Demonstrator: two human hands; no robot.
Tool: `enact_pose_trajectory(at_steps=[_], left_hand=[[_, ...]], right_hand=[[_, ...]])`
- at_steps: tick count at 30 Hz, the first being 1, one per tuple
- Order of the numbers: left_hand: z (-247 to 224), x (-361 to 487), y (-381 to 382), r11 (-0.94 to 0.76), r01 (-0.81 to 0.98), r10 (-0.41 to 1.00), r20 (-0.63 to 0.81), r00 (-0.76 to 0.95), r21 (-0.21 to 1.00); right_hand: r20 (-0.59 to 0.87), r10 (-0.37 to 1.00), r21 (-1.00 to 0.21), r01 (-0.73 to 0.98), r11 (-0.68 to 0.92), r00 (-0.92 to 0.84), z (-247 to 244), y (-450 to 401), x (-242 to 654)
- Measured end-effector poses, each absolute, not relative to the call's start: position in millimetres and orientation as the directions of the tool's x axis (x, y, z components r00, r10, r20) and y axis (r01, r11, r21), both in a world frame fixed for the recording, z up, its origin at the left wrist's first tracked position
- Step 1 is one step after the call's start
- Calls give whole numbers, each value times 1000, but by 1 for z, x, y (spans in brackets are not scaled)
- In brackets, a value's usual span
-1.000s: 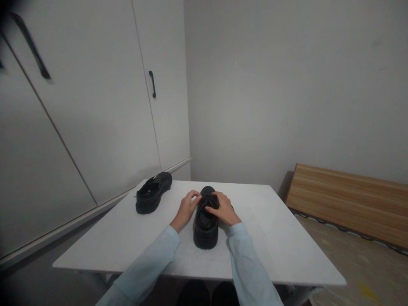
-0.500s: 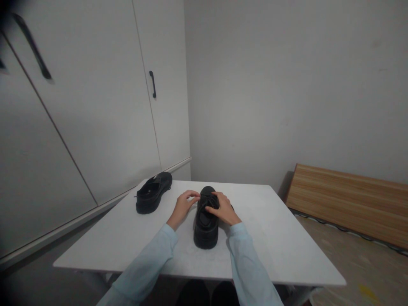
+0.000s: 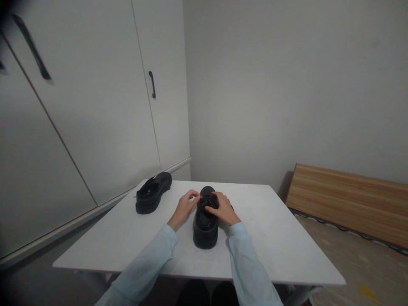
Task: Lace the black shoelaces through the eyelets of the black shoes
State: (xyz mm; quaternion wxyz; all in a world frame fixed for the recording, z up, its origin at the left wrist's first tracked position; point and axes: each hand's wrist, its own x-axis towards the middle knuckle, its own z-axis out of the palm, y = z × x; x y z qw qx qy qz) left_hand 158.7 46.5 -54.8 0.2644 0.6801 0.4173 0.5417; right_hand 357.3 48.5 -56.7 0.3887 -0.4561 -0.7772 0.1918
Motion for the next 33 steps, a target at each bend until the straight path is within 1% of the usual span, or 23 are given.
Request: enact_pose_trajectory(at_steps=[4,8,11,16,19,26,33], left_hand=[[-53,161,46,-504,172,863,498,79,846],[-55,162,47,-498,134,867,489,90,857],[-55,162,49,-485,86,875,481,62,871],[-51,162,47,-420,-52,904,423,67,906],[-50,162,45,-400,-140,906,414,90,906],[-53,159,47,-368,-154,922,382,67,917],[-54,158,46,-303,-277,938,337,84,912]], right_hand=[[423,861,-653,563,506,-284,-57,48,357],[418,863,-652,568,502,-283,-55,48,357],[415,864,-654,567,501,-284,-54,47,357],[415,864,-653,568,501,-285,-54,47,357],[418,865,-654,568,500,-280,-55,47,357],[417,865,-655,566,500,-280,-56,49,357],[415,868,-665,561,493,-271,-55,47,357]])
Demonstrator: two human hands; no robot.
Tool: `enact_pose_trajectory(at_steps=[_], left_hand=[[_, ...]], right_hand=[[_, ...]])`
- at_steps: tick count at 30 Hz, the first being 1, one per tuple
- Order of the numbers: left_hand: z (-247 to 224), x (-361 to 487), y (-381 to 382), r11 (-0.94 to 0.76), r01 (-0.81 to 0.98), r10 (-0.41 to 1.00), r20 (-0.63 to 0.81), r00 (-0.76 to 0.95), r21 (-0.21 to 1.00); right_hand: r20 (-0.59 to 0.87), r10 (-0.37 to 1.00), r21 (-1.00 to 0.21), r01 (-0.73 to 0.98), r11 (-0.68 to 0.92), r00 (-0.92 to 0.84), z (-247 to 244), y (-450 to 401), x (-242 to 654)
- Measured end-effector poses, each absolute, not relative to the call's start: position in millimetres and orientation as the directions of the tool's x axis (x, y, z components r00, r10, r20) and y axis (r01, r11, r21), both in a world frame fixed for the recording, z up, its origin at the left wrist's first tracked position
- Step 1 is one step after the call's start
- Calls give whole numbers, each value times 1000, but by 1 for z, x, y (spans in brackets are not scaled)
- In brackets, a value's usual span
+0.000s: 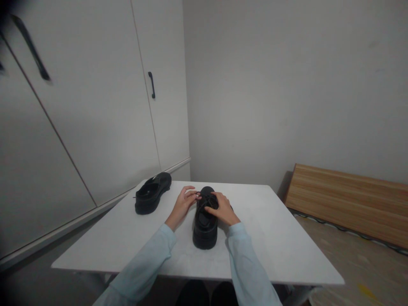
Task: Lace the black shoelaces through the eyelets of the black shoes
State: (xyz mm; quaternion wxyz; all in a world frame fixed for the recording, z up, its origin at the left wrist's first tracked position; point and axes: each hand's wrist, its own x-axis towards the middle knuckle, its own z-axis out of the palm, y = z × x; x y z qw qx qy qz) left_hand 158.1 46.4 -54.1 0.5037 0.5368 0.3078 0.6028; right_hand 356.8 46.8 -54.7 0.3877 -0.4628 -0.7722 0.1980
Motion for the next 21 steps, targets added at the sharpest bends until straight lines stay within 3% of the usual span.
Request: enact_pose_trajectory(at_steps=[4,14,21], left_hand=[[-50,159,44,-329,-282,931,360,64,901],[-52,156,51,-429,-58,899,433,62,901],[-49,154,49,-445,-8,894,445,59,896]], right_hand=[[404,871,-665,565,489,-278,-53,46,357],[409,871,-661,569,488,-273,-53,46,356],[405,867,-661,563,496,-289,-53,47,357]])
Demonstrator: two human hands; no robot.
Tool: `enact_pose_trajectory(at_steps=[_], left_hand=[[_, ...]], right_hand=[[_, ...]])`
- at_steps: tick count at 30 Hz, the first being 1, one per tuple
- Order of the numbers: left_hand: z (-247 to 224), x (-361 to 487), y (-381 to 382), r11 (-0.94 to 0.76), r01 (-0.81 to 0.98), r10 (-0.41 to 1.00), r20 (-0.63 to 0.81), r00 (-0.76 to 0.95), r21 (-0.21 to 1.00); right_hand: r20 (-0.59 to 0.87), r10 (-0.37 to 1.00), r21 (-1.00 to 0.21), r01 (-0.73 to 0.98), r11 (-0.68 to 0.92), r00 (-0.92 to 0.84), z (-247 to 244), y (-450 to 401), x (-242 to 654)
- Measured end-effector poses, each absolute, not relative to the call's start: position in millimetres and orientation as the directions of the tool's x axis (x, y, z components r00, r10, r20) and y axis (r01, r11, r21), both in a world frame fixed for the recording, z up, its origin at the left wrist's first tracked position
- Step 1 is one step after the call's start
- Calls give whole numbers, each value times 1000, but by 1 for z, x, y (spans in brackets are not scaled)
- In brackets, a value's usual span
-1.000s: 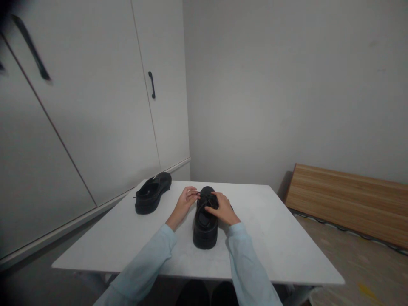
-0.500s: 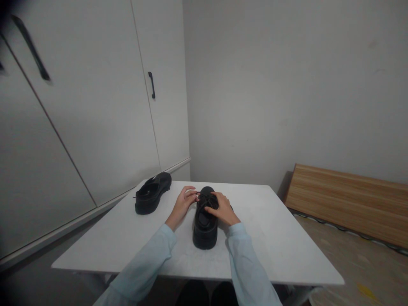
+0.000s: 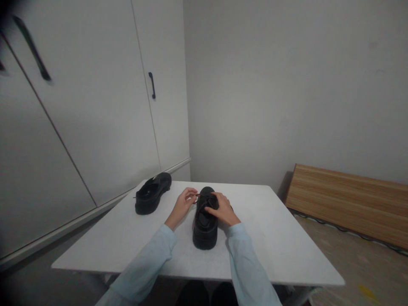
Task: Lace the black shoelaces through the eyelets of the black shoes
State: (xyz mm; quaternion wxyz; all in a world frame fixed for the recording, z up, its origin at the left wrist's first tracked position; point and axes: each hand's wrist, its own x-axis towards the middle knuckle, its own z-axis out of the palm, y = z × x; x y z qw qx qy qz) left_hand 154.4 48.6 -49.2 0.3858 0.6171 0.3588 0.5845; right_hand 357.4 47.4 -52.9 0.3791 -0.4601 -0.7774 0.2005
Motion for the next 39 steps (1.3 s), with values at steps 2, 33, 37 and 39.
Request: enact_pose_trajectory(at_steps=[2,33,37,39], left_hand=[[-49,154,48,-451,18,891,449,67,892],[-49,148,46,-492,261,870,476,125,831],[-55,146,51,-533,322,840,535,88,783],[-58,145,54,-533,336,835,548,58,777]], right_hand=[[405,867,-663,560,497,-289,-53,47,358],[411,870,-656,575,490,-273,-56,49,357],[402,875,-653,586,480,-269,-54,48,358],[401,874,-651,586,482,-274,-54,48,358]])
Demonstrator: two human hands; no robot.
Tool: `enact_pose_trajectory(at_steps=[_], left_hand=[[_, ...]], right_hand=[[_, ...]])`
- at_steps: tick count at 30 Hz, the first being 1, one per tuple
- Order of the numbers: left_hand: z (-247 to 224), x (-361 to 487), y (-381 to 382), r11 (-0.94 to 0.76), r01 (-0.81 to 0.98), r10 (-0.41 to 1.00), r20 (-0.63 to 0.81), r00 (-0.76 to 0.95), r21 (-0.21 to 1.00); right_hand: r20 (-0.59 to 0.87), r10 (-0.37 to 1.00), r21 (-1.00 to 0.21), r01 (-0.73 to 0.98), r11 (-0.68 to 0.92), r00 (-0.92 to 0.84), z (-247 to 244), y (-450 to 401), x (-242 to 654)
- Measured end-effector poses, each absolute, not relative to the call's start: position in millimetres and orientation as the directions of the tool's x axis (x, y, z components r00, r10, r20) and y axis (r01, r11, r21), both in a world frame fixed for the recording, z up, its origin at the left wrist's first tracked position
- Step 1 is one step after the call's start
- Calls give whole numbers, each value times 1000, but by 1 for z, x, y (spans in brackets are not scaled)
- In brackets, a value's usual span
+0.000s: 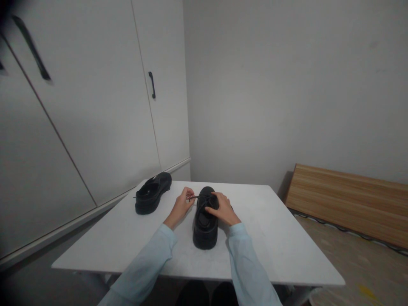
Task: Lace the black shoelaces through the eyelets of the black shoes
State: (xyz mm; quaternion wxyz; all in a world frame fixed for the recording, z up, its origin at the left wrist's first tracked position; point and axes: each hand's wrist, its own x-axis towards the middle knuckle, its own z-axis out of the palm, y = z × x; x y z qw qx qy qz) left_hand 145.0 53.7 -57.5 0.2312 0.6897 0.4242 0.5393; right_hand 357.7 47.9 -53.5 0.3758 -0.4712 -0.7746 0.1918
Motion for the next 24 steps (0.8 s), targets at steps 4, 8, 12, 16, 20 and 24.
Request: enact_pose_trajectory(at_steps=[4,8,12,16,20,24], left_hand=[[-57,144,55,-504,276,851,526,-5,818],[-55,143,57,-480,163,861,498,-99,862],[-54,143,58,-461,-12,884,458,-97,887],[-52,145,56,-410,-186,912,406,-61,893],[-47,145,52,-378,-250,926,367,-92,891],[-42,144,50,-370,-208,929,359,-94,905]], right_hand=[[401,871,-648,584,489,-285,-54,48,358],[404,870,-651,579,491,-283,-54,47,359],[402,872,-662,570,487,-278,-54,47,358],[397,876,-669,567,481,-275,-53,47,358],[381,879,-670,570,476,-285,-53,47,358],[392,877,-671,566,478,-276,-54,47,358]])
